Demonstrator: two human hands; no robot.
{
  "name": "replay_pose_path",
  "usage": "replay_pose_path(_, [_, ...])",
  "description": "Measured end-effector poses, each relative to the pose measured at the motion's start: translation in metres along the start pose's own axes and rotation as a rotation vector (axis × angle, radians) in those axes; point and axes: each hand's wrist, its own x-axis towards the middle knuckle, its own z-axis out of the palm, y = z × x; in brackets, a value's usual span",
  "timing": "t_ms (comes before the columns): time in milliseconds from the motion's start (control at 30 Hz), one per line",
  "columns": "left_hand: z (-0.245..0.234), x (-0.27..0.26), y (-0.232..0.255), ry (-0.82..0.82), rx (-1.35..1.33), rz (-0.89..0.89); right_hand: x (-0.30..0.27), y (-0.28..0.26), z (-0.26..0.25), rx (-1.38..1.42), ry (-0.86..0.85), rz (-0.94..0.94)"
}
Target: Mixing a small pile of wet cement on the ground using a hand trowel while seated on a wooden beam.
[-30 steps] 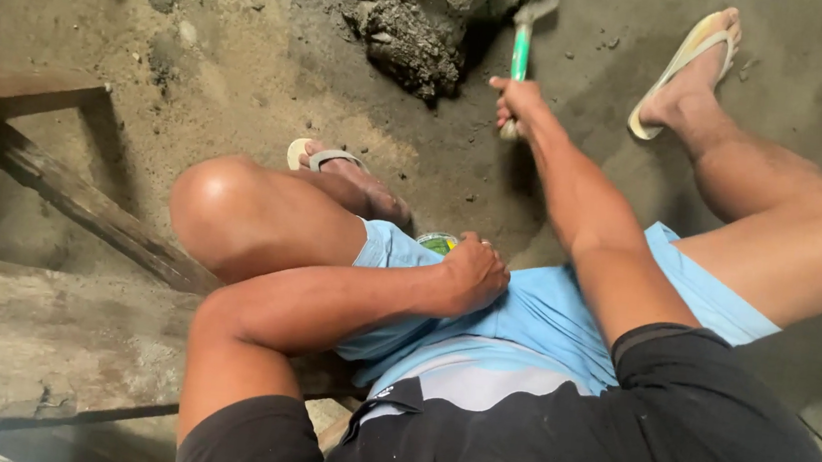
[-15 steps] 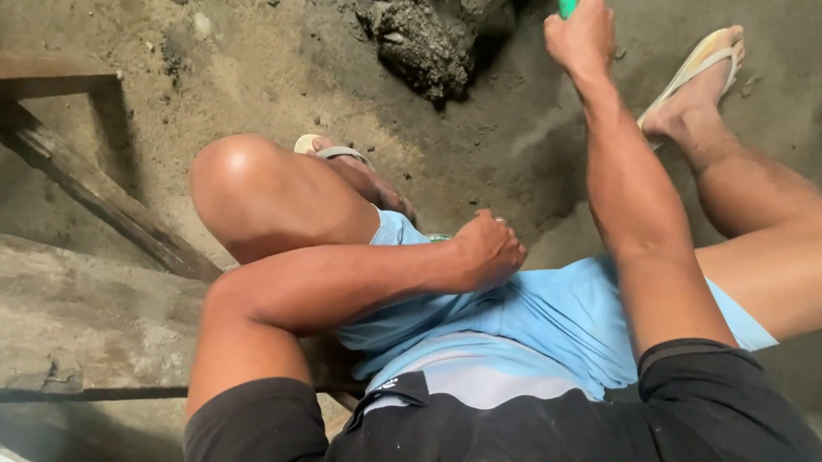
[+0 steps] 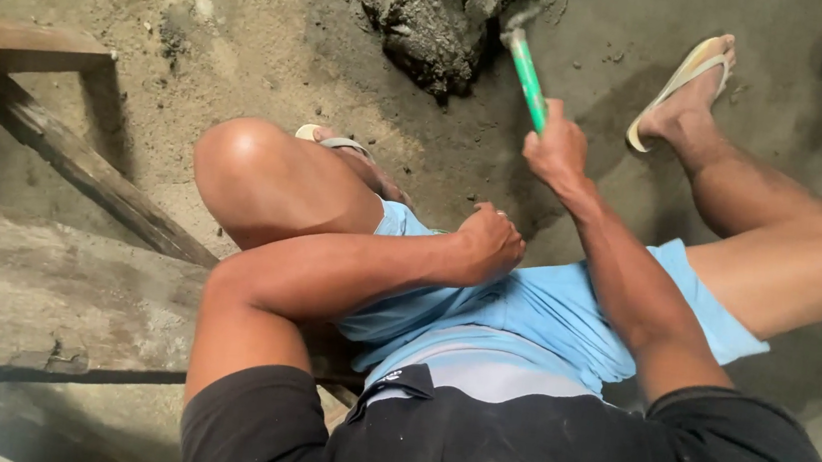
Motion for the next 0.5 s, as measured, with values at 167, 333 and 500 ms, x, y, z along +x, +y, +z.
replay_pose_path(167, [0.008,0.008,0.018,0.153,0.08,-0.004,-0.05,0.008,-0.018,0.61,0.099,-0.006])
replay_pose_path(333, [0.01,0.011,0.028,0.179,0.077,-0.013,-0.012,0.017,-0.001,0.703,0.063,-0.008])
replay_pose_path(500, [0.004,0.015,0.024,0.173,0.062,-0.016,0.025,0.068,0.059,0.748,0.053,0.222])
